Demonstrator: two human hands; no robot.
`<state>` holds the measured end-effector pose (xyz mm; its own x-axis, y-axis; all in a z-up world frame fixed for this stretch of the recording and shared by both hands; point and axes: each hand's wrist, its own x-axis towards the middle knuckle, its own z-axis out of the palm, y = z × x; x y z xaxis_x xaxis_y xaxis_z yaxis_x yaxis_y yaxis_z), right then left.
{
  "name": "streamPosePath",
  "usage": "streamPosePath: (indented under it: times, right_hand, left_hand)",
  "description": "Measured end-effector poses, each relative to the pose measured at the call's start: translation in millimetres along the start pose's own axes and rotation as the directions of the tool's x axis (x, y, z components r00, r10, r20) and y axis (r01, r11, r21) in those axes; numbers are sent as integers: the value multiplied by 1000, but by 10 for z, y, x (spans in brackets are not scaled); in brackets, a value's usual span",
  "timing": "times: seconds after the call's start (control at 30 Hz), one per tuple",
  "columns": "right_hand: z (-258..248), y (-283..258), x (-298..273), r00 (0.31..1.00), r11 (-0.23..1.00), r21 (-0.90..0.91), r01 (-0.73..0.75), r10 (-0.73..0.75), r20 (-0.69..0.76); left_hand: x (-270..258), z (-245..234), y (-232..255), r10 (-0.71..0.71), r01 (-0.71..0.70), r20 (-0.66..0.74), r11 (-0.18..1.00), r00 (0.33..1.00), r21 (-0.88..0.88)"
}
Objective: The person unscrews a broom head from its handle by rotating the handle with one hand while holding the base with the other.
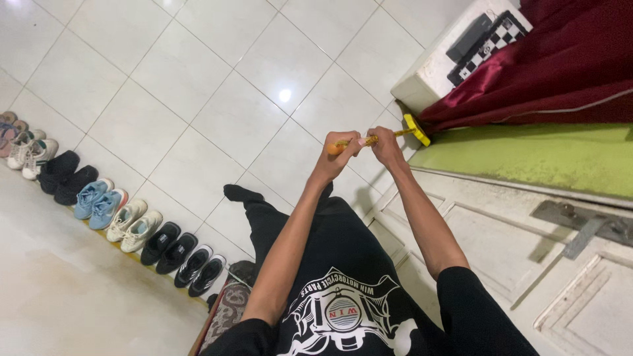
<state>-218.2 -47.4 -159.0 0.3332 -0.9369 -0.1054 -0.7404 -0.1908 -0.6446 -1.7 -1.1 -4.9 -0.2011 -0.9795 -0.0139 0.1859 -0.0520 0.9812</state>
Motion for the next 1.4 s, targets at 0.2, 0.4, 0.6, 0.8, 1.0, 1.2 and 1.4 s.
streamPosePath:
  times: [0.2,0.4,0.6,0.8,1.0,1.2,1.4]
  right_hand:
    - [169,94,187,990,999,28,-17,13,140]
    - [168,-7,330,987,983,141,-122,105,122]
    - [171,159,390,996,983,164,-82,75,47]
    - [323,189,366,986,984,153,-90,110,-127]
    - [282,-39,423,986,958,283,-38,82,-145]
    - [397,-140,621,980,896,439,-71,145,-137]
    - [349,-372,691,993,781,623,43,37,-115]
  left_hand:
    - [46,-47,-228,-85,56,-217,989,972,-139]
    - [251,-173,-138,-91,74,-119,987,989,-141]
    - [464,-73,42,43,-43,4,999,999,14]
    - [530,-67,138,31,-34,50,998,998,53]
    - [600,-156,326,70,-80,80,988,994,135]
    - [610,-211,587,55,-66,73,986,996,155]
    - [591,-242,760,87,-99,84,982,993,162]
